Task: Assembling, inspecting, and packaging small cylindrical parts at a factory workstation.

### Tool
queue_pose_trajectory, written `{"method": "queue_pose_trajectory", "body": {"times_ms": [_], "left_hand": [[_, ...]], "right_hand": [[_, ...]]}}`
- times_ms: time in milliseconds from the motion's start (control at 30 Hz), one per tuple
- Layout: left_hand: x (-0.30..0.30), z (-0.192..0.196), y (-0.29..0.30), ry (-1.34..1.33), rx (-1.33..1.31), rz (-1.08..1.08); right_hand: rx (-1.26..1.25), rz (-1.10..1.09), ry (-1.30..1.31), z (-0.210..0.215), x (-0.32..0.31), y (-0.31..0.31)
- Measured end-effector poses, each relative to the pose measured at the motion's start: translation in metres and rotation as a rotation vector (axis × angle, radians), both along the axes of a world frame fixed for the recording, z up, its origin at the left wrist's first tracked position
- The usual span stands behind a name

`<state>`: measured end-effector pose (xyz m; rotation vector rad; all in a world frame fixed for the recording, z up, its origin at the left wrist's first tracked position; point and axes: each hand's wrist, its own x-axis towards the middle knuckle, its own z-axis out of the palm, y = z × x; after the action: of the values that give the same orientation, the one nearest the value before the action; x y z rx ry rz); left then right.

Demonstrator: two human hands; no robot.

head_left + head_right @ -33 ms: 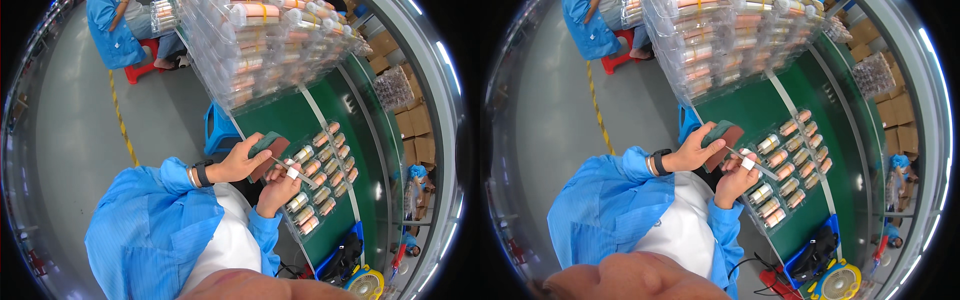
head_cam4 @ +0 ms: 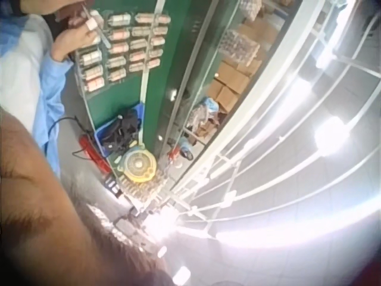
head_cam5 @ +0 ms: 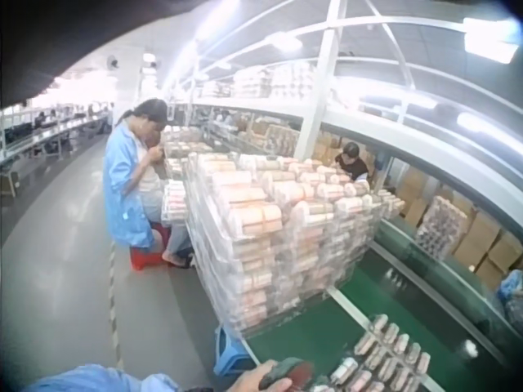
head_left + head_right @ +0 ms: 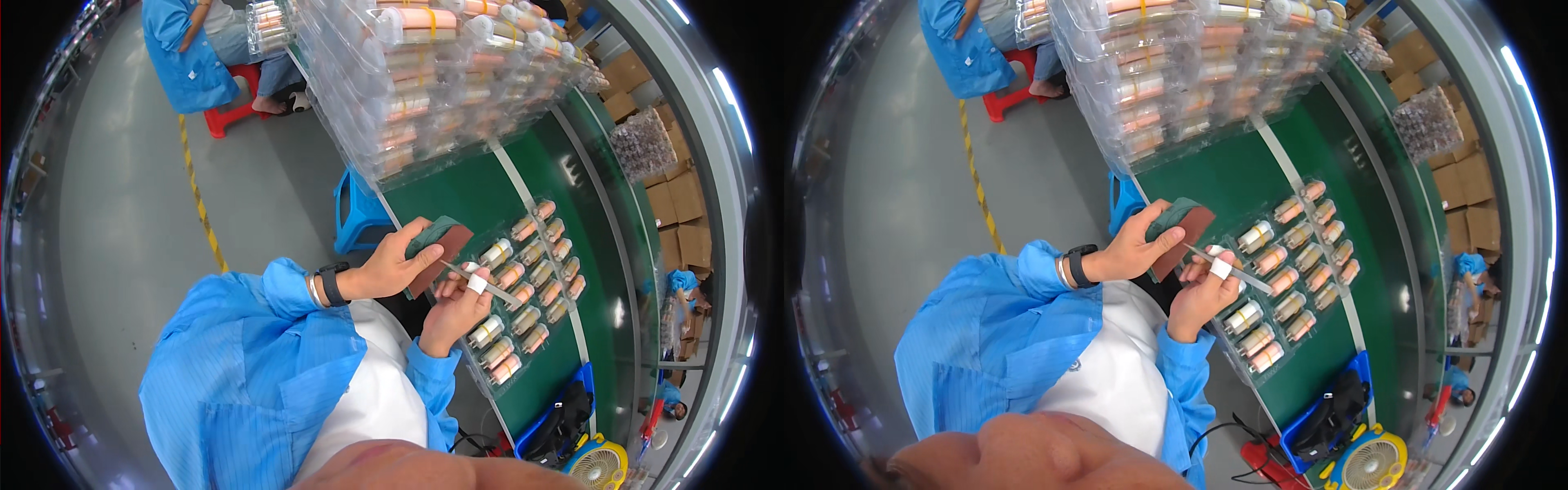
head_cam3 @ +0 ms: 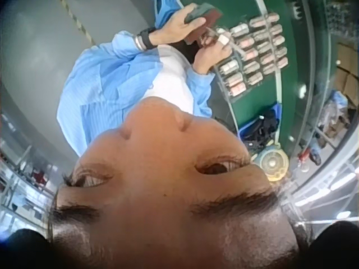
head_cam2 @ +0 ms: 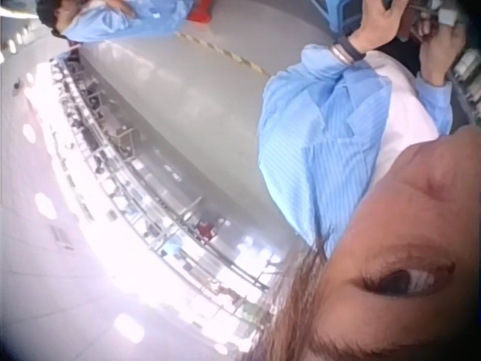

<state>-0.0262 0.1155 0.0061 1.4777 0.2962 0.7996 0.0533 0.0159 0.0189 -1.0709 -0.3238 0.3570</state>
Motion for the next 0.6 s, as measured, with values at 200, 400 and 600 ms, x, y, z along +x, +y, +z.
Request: {"method": "queue_pose_trajectory", "body": {"times_ms": [200,400,600], "left_hand": [[-0.002,0.009,-0.004,0.011,0.024,0.037],[0.001,-0.001,-0.005,0.006,0.115,0.133],[-0.001,-0.003,-0.006,0.048,0.165,0.109]], "right_hand": [[-0.018,-0.012,-0.007,0.007,-0.004,0.004],[-0.039,0.045,0.016,0.003,-0.003,-0.002],[0.008,-0.019,0.071,0.009,-0.006,0.005]]}}
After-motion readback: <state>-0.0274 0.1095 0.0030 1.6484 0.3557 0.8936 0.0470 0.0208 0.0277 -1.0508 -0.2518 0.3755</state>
